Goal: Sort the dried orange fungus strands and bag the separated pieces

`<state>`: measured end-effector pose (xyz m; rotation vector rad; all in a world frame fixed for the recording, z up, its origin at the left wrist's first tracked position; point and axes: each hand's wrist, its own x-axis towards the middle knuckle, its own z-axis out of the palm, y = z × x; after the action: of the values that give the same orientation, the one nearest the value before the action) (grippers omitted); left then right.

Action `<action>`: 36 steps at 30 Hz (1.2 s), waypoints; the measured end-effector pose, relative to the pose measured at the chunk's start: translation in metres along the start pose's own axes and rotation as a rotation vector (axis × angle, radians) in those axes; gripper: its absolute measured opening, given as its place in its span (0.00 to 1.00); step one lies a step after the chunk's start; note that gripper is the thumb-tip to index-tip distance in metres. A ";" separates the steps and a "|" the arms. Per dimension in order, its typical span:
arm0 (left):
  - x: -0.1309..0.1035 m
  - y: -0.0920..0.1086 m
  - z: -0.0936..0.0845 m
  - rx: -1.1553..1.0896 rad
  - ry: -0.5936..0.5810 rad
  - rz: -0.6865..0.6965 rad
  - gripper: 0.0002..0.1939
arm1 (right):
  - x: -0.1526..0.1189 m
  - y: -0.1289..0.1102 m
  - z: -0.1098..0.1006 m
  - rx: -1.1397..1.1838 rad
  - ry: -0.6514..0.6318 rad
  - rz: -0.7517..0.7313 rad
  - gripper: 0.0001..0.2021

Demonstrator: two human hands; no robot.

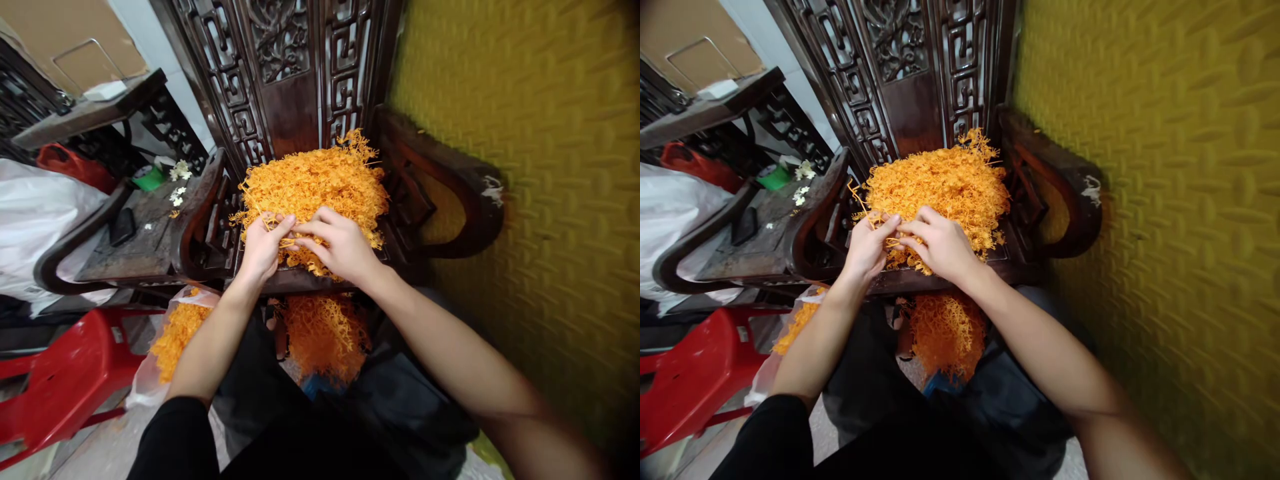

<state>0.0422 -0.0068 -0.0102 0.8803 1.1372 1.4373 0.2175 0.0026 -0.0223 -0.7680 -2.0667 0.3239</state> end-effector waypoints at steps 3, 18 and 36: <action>0.003 -0.004 0.005 -0.007 0.025 -0.023 0.22 | -0.001 -0.008 0.002 -0.077 -0.003 0.029 0.09; 0.032 0.025 -0.042 -0.155 0.218 0.216 0.19 | -0.001 0.003 -0.041 1.033 0.164 0.489 0.11; 0.028 0.026 -0.040 -0.068 0.270 0.230 0.20 | 0.002 0.029 -0.012 1.243 0.113 1.006 0.18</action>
<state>-0.0079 0.0132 0.0016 0.8063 1.2056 1.8158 0.2385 0.0255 -0.0283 -0.8642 -0.8477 1.8130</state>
